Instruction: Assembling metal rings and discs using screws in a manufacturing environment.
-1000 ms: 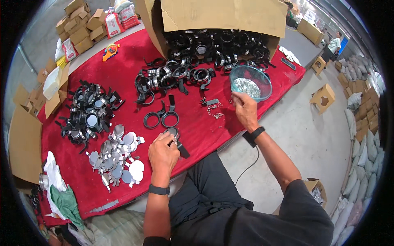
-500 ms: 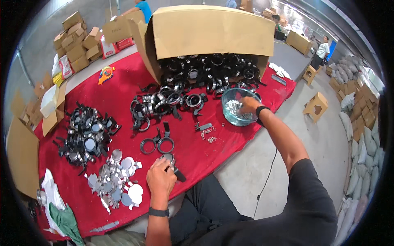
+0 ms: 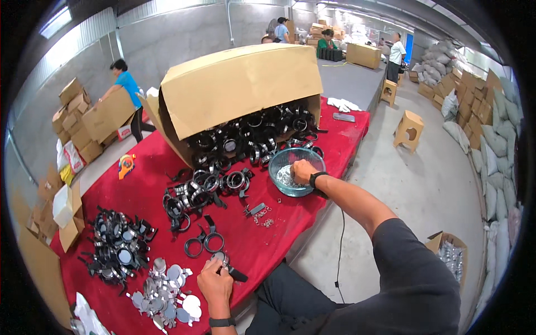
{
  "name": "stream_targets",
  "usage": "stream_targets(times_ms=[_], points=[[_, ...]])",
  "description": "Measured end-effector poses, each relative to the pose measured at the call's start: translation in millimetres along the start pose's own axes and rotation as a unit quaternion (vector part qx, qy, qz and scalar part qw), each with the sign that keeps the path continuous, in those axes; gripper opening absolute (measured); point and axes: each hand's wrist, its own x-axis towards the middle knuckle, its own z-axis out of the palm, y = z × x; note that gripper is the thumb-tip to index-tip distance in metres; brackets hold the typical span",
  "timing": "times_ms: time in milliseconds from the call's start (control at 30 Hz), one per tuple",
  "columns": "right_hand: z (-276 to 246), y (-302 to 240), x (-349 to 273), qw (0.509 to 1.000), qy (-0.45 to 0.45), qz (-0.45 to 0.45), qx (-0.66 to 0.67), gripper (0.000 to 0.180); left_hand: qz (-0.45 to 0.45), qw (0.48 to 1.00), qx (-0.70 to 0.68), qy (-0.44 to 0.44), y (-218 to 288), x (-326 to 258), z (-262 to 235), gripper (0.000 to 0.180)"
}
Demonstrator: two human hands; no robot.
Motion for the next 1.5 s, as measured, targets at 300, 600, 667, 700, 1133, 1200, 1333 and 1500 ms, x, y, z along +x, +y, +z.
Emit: stream_targets(times_ms=[300, 600, 667, 700, 1133, 1200, 1333, 1500], points=[[9.4, 31.9, 14.9, 0.994, -0.014, 0.104, -0.032, 0.019, 0.035, 0.999, -0.026, -0.029, -11.9, 3.2, 14.7, 0.029], [-30.5, 84.7, 19.0, 0.953, -0.053, -0.132, -0.268, 0.035, 0.065, 0.996, -0.034, -0.054, 5.3, 1.1, 12.9, 0.033], [-26.0, 0.3, 27.1, 0.988, -0.053, -0.042, 0.141, 0.033, 0.090, 0.995, 0.033, 0.022, -21.0, -1.4, -5.6, 0.021], [-41.5, -10.0, 2.3, 0.947, -0.030, 0.024, 0.318, 0.032, 0.079, 0.996, 0.041, -0.018, -6.1, -4.7, -11.8, 0.015], [-70.5, -124.7, -94.2, 0.791, -0.193, 0.063, 0.577, 0.020, 0.004, 0.998, 0.043, -0.052, 1.4, -3.3, 4.9, 0.027], [-46.5, -138.5, -104.6, 0.773, -0.210, 0.071, 0.595, 0.020, -0.005, 0.997, 0.053, -0.054, -1.4, -1.4, 8.2, 0.032], [-8.7, -144.9, -117.4, 0.758, -0.275, 0.094, 0.583, 0.015, -0.005, 0.998, 0.040, -0.050, 2.7, -0.7, 9.6, 0.031], [17.8, -146.8, -117.3, 0.762, -0.265, 0.114, 0.580, 0.015, 0.005, 0.998, 0.031, -0.048, -1.4, -3.2, 8.4, 0.029]])
